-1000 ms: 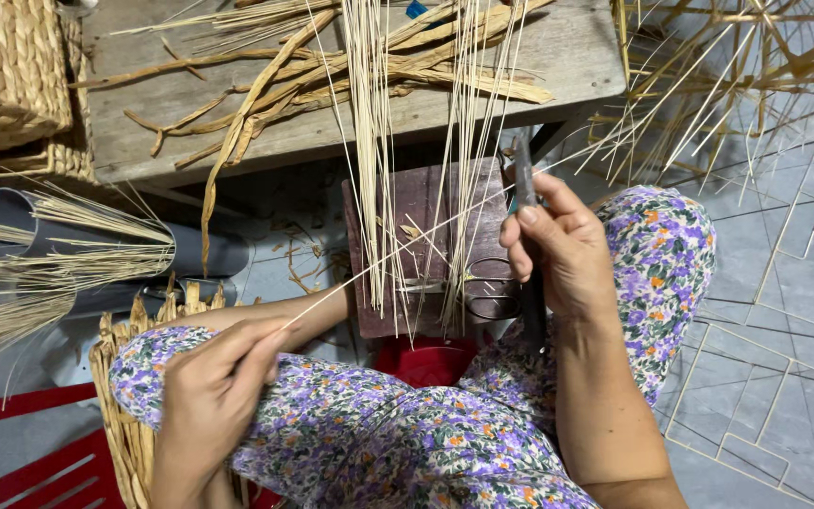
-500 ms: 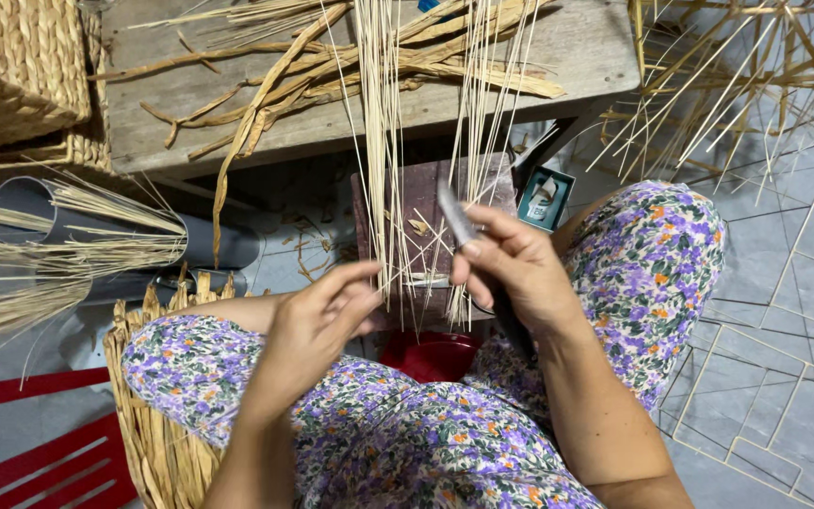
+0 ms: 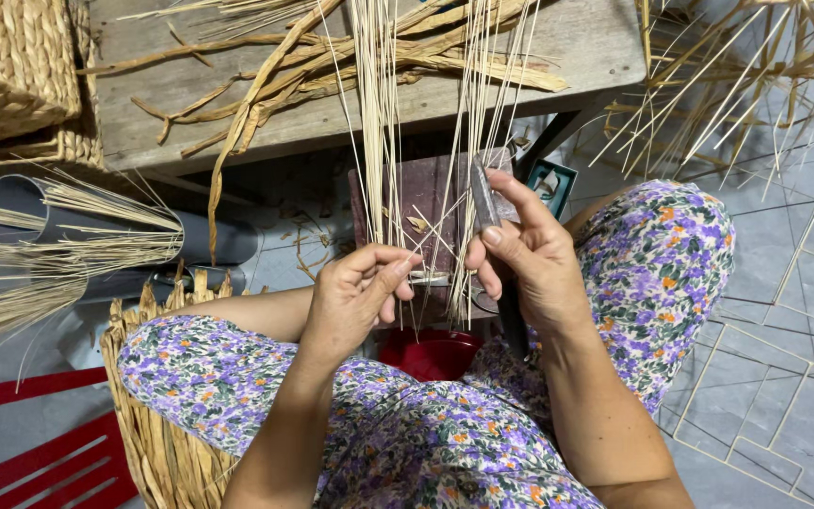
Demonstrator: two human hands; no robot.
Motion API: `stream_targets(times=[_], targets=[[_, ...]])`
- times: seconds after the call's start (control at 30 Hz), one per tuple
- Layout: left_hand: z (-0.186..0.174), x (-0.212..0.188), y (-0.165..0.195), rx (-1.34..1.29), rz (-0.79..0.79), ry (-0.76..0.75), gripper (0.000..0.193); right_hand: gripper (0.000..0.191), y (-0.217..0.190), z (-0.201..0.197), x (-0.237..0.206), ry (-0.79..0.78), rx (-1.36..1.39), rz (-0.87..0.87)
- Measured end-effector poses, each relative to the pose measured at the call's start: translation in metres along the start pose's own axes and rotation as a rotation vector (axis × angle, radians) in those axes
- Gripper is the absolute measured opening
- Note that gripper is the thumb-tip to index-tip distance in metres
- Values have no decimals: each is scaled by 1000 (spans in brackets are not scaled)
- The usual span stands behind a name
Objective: The person sits on a low stool and shaves thin bamboo strips with a small knife, drawing each strip across the blade to smooth and thin it, then sets the finished strip aside and takes the next one from the bundle.
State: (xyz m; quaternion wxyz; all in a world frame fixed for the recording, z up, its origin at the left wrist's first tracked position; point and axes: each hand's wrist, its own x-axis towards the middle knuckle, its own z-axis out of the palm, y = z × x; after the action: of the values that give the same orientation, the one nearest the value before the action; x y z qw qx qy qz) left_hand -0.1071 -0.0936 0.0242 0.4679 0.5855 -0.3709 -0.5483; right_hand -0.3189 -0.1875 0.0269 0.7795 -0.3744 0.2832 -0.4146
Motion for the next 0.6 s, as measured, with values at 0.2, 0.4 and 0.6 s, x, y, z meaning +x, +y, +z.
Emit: stream_targets(times=[0.2, 0.4, 0.6], targets=[[-5, -1, -2, -69, -27, -11, 23, 56, 6, -3, 1, -31, 56, 14], [-2, 1, -2, -160, 29, 45, 26, 55, 10, -8, -2, -98, 90, 48], [0, 15, 0, -425, 62, 189, 23, 50, 13, -12, -3, -379, -115, 206]])
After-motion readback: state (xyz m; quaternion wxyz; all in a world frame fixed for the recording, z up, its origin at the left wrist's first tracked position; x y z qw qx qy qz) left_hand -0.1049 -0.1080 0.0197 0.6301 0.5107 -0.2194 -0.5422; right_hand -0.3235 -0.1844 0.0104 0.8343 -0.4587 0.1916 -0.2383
